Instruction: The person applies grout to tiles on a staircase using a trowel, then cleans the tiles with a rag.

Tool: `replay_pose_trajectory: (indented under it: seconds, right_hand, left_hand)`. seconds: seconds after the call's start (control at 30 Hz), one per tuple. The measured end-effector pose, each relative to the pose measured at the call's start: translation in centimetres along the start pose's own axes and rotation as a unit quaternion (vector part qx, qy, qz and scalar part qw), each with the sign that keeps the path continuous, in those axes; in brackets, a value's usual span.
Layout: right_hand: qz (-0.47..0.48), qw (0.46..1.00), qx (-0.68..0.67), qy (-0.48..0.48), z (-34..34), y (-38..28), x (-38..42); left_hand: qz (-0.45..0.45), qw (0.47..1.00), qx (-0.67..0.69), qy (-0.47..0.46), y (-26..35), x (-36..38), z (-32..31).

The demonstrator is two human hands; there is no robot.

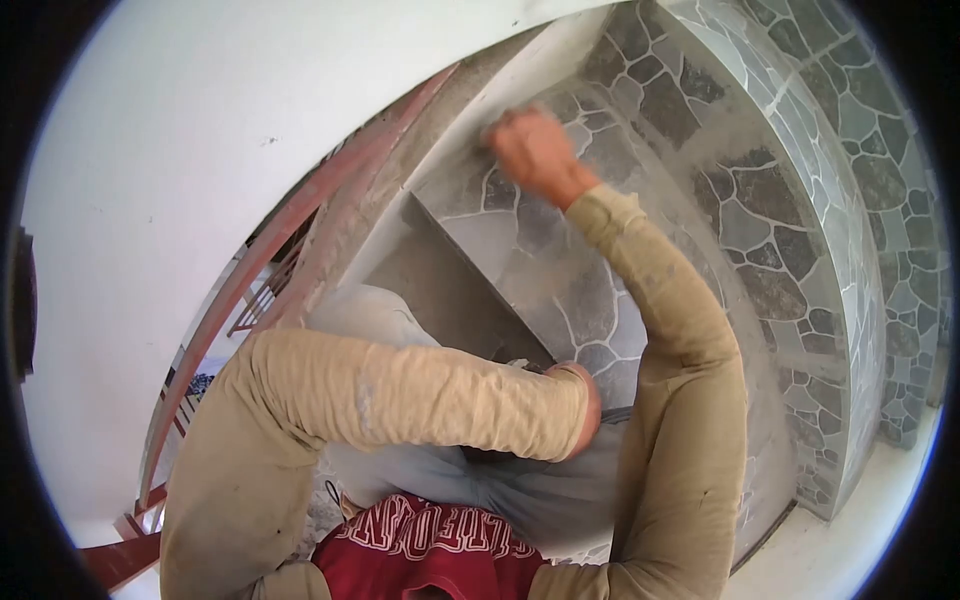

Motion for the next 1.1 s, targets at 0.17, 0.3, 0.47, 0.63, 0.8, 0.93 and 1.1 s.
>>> replay_pose_trajectory:
  seconds: [0.17,0.3,0.47,0.63,0.8,0.93,1.1]
  right_hand:
    - [-0.03,0.994,-0.033,-0.095,0.0,-2.6,0.4]
    - [-0.015,0.998,0.041,-0.037,-0.9,0.1,0.4]
    - [-0.036,0.995,0.019,-0.091,-0.3,-4.2,-0.1]
    - [-0.017,0.995,0.053,-0.089,-0.9,-2.7,-0.1]
    - [0.004,0.999,-0.045,0.022,-0.3,-2.2,0.4]
    - [0.022,1.0,0.005,0.005,-0.7,-3.2,-0.7]
    - [-0.019,1.0,0.001,0.013,-0.6,-1.5,0.0]
  left_hand:
    - [-0.034,0.998,-0.051,0.007,-0.6,-0.8,-0.4]
    - [-0.027,0.994,-0.059,0.084,-0.1,1.3,-0.4]
    - [-0.051,0.997,-0.034,0.056,-0.1,3.7,0.6]
    - [-0.005,0.992,-0.045,0.12,-0.4,6.6,1.6]
    - [-0.033,0.997,-0.039,0.066,0.1,3.5,0.4]
    - [0.01,0.992,-0.026,0.12,-0.5,4.6,1.1]
    - [-0.02,0.996,0.029,0.077,-0.5,6.1,1.8]
Point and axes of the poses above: each hand's wrist, its own x-axis away from the middle knuckle, its own z-axis out of the back of the hand, y = z × x, the point moved 1 cm from there along -x, towards the middle knuckle, and after that the axes turned 7 degrees about z, right-handed, at the moved point
